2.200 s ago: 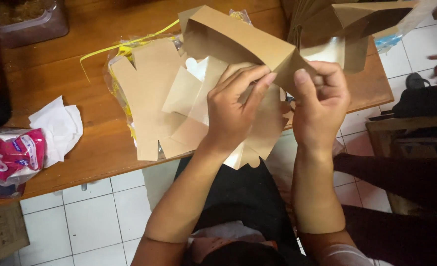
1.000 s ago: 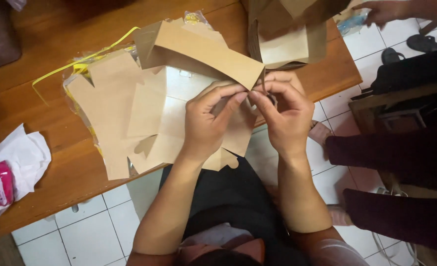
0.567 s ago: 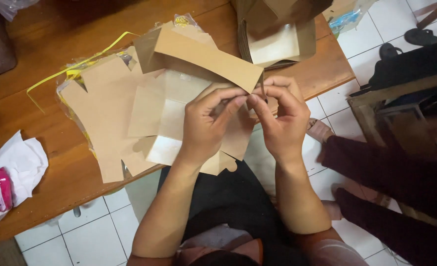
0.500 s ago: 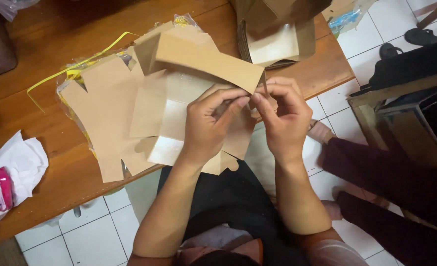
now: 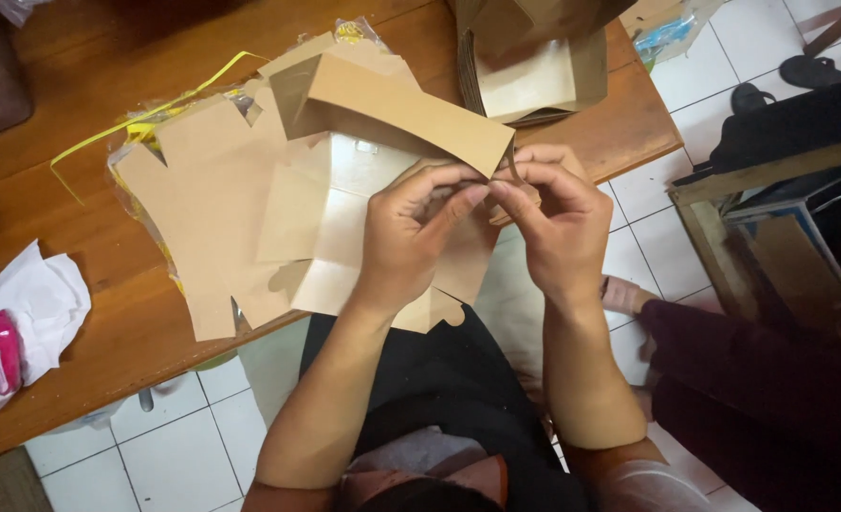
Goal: The person folds a flat cardboard box blank along pre-scored lines, tucks tabs into slots, and forms a rectangular box. The finished box is placed on a stack of similar boxes on the table.
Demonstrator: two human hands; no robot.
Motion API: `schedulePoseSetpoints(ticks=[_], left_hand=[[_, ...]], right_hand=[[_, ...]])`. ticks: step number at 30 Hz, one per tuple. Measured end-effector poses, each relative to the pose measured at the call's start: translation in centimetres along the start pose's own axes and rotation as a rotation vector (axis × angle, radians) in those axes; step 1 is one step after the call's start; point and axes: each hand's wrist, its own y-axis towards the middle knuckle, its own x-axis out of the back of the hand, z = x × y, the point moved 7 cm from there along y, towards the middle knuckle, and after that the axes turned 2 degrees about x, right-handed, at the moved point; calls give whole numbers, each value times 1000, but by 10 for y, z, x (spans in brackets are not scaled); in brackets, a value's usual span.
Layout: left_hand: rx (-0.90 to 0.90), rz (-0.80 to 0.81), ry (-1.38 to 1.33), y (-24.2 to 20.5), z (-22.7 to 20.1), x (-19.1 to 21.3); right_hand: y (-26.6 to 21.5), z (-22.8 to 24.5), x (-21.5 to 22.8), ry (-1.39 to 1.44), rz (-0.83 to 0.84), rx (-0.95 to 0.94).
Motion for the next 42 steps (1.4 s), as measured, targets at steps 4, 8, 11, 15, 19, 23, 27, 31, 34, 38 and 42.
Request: schedulePoseSetpoints(ticks=[4, 8, 11, 15, 19, 23, 27, 31, 34, 38, 42], left_hand=[[13, -14, -39, -1, 3, 1], [-23, -32, 84, 1, -6, 2], [-54, -59, 179, -2, -8, 1], [-67, -97, 185, -3, -9, 2], [-73, -159, 152, -8, -1, 5], [-50, -141, 120, -9, 3, 7], [2, -72, -41, -10, 0, 2], [35, -98, -139, -14, 10, 11], [26, -119, -66, -22, 21, 6], [-91, -92, 68, -27, 19, 2], [-133, -206, 84, -27, 6, 3]], right_hand=[[2, 12, -4, 37, 25, -15], [1, 10, 0, -1, -12, 8], [-2, 11, -1, -11, -29, 13], [-5, 8, -2, -29, -23, 31], [-6, -2, -1, 63, -88, 4], [-7, -1, -1, 36, -97, 114], [-5, 14, -9, -86, -56, 250], [-10, 14, -16, -88, -24, 271], [-17, 0, -11, -65, -140, 234], [-16, 7, -13, 14, -212, 254], [-9, 43, -30, -133, -126, 391]])
